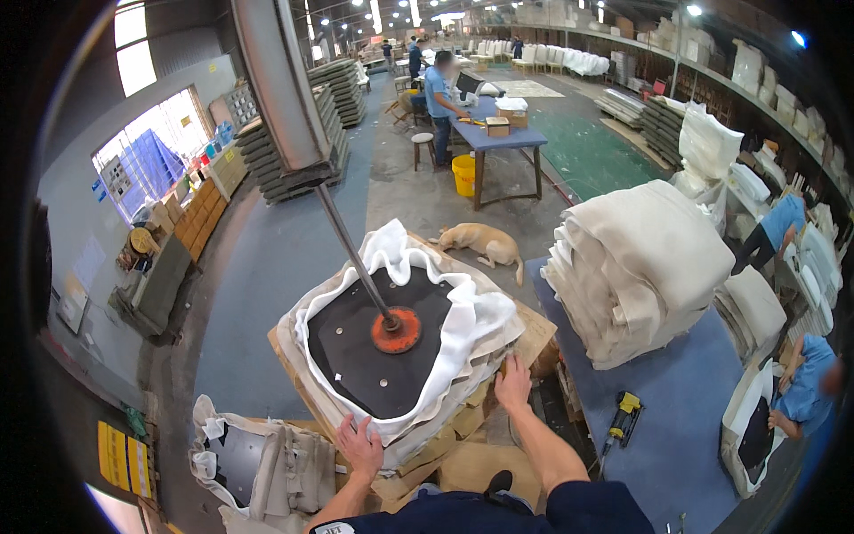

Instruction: The person stretches white fabric over a black seat base, trims excess material with a utility knife, and secures the fabric using a staple gun. The person repeatedly adjusts and pulls the fabric to ensure a tight fit around the edges.

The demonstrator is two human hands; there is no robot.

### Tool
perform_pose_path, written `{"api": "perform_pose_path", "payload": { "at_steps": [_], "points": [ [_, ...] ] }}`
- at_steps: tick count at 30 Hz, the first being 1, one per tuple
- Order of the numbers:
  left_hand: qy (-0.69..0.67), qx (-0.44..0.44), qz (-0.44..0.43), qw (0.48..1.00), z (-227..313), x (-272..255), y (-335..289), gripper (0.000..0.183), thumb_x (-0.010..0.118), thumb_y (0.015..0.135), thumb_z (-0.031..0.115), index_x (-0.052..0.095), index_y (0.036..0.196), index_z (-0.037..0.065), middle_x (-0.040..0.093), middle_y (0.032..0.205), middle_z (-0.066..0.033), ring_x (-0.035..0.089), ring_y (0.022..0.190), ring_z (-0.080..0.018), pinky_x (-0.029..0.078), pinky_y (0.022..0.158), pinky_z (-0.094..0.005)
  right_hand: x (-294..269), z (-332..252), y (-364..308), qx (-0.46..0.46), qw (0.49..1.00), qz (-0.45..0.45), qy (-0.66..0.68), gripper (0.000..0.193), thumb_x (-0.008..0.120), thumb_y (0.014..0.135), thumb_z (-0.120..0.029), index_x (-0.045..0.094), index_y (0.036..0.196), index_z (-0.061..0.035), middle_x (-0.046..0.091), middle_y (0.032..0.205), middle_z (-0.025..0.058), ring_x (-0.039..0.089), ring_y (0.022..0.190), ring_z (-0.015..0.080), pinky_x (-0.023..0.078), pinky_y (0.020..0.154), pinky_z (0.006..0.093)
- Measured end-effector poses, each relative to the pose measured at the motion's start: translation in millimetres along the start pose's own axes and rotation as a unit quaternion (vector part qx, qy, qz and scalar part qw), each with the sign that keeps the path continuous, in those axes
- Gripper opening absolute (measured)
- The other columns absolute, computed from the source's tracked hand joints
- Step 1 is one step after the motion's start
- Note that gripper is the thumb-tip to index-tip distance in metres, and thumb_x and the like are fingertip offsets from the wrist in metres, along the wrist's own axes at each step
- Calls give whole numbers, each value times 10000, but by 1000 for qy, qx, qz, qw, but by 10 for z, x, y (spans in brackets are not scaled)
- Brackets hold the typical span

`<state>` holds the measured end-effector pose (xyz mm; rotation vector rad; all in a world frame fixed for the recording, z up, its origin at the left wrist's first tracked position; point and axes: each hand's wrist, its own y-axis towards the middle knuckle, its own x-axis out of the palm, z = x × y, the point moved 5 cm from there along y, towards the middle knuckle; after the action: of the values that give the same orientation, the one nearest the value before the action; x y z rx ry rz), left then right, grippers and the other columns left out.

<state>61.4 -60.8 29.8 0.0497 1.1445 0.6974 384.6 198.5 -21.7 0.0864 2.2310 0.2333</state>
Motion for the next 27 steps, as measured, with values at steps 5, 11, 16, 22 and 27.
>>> {"api": "perform_pose_path", "payload": {
  "at_steps": [5, 11, 16, 22, 27],
  "points": [
    [18, -34, -23, 999, 229, 146, -118, 432, 634, 874, 259, 647, 1273, 92, 426, 1418, -232, 344, 1383, -412, 203, 1183, -592, -105, 67, -978, -40, 990, 25, 131, 516, 639, 888, -135, 567, 1390, -43, 531, 1354, 222, 503, 1228, 436, 412, 1056, 516],
    [-23, -75, -39, 996, 603, 399, -363, 479, 624, 904, 302, 612, 1340, 103, 410, 1427, -241, 333, 1370, -422, 189, 1176, -587, -478, -324, -1545, -48, 962, -55, 264, 457, 673, 888, -83, 614, 1336, -17, 594, 1262, 205, 563, 1188, 382, 460, 1029, 437],
    [-106, -54, -78, 990, 812, 305, -272, 550, 671, 894, 348, 586, 1387, 119, 426, 1417, -240, 369, 1341, -431, 259, 1153, -562, -649, -1114, -1161, -185, 923, -90, 325, 438, 693, 895, -119, 637, 1320, -28, 643, 1196, 198, 618, 1106, 368, 509, 955, 435],
    [96, 104, -147, 979, 398, -108, 458, 783, 749, 822, 453, 486, 1486, 133, 394, 1519, -184, 306, 1429, -444, 222, 1176, -638, -188, -1627, -944, -345, 892, -195, 218, 560, 734, 885, -298, 598, 1380, -75, 607, 1335, 182, 608, 1184, 352, 480, 1016, 447],
    [159, 199, -255, 933, 22, -183, 831, 837, 765, 794, 515, 489, 1499, 158, 500, 1450, -127, 365, 1446, -383, 166, 1203, -680, 231, -1439, -766, -358, 902, -239, 3, 545, 741, 853, -381, 636, 1346, -175, 655, 1172, 91, 616, 1111, 283, 456, 964, 458]
  ]
}}
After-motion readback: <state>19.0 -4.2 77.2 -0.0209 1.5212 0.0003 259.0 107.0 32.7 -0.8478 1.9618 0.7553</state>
